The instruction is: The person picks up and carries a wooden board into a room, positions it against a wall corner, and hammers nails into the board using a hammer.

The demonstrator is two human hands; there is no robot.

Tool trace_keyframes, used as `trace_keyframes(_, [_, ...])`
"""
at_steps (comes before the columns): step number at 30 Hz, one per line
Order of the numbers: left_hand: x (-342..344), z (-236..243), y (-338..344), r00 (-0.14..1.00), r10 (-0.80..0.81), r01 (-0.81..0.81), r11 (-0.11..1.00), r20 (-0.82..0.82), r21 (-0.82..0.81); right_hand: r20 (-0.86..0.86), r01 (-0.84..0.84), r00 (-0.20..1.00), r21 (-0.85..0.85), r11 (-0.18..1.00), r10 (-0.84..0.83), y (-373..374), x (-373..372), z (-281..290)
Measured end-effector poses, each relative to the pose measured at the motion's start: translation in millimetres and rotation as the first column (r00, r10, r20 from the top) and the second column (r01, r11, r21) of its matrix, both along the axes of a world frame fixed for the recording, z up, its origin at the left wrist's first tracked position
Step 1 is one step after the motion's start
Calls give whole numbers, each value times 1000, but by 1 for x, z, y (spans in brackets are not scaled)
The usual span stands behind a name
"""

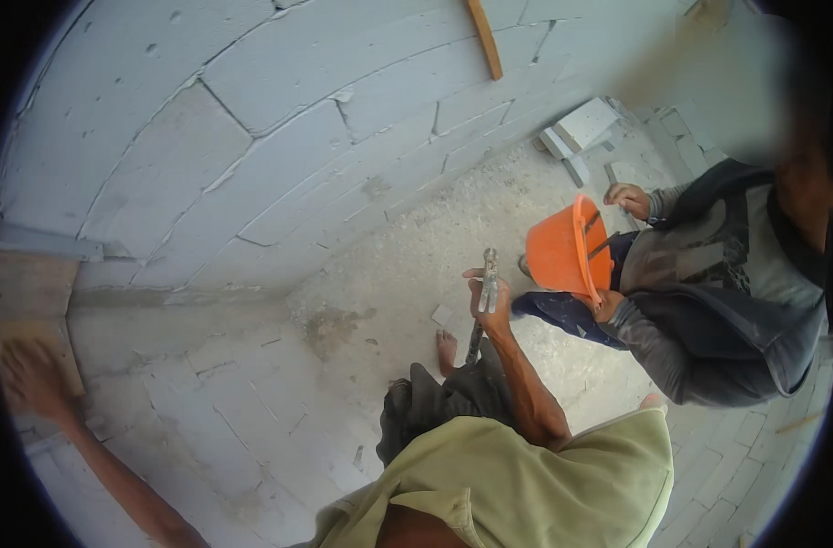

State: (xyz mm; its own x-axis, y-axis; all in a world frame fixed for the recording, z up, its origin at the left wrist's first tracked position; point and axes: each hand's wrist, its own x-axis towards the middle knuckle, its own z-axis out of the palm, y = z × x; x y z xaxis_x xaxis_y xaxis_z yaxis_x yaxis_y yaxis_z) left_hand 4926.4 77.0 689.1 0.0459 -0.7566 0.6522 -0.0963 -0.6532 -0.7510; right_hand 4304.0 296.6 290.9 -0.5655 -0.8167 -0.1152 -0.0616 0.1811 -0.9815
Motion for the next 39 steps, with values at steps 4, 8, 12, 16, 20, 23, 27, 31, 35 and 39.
trace_keyframes(4, [11, -3, 15, 956, -262, 242, 959, -133, -149, 163, -161, 978, 166, 973, 134, -17, 28, 16])
trace_keyframes(8, [20, -11, -6, 810, -538, 503, 842, -232, -195, 379, -253, 911, 211, 944, 159, -13, 44, 2])
trace_keyframes(12, [20, 11, 15, 785, -558, 516, 829, -270, -215, 406, -391, 872, 237, 889, 275, -15, 77, 2])
trace_keyframes(16, [25, 13, 25, 773, -533, 505, 845, -345, -174, 449, -478, 824, 225, 849, 345, -14, 102, -2])
trace_keyframes(20, [17, 16, 28, 800, -411, 436, 899, -437, -46, 409, -533, 814, 249, 808, 412, -9, 109, 9])
trace_keyframes(23, [12, 22, 38, 883, -231, 293, 951, -410, 95, 429, -535, 810, 260, 804, 400, -3, 109, 13])
trace_keyframes(27, [0, 31, 39, 913, -131, 221, 955, -386, 199, 411, -518, 822, 250, 818, 395, 9, 104, 5])
trace_keyframes(31, [0, 30, 47, 897, -96, 269, 894, -432, 358, 466, -479, 823, 267, 836, 323, 25, 93, 22])
trace_keyframes(35, [12, 25, 49, 816, -134, 423, 801, -562, 423, 388, -459, 861, 311, 832, 329, 33, 81, 43])
trace_keyframes(39, [21, 46, 59, 776, -91, 461, 757, -624, 463, 300, -469, 855, 100, 877, 423, 37, 82, 72])
